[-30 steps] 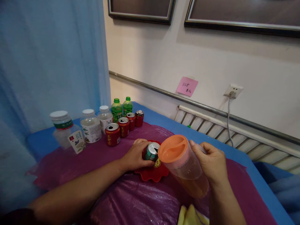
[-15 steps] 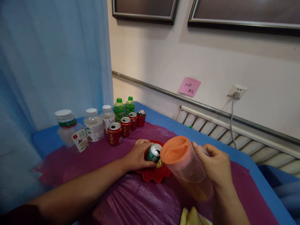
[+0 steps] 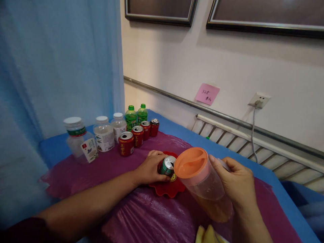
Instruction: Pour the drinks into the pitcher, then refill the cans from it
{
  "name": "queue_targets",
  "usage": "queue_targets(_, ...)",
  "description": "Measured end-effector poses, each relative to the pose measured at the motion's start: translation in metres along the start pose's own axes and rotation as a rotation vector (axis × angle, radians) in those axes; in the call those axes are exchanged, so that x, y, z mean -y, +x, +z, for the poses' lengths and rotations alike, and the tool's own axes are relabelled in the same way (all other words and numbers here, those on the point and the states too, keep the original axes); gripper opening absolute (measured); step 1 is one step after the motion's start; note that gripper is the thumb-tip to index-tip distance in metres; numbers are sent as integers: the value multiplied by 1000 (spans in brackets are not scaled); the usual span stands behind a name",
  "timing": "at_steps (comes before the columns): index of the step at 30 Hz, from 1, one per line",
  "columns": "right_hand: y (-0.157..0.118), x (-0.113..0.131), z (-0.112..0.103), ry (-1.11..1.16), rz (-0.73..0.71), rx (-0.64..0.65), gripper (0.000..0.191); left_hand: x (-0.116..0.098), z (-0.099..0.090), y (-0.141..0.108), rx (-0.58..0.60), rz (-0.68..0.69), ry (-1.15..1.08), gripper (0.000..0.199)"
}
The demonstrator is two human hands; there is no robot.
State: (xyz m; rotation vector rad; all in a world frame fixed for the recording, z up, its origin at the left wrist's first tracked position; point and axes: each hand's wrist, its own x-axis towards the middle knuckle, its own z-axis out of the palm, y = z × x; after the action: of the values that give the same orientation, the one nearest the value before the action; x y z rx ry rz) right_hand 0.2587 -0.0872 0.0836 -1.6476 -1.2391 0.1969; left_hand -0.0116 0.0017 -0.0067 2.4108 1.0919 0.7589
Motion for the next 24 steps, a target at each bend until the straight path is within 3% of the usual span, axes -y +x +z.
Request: queue_targets(24,1,-3,-1,-5,58,25,54,-1,1,0,0,-14,5,66)
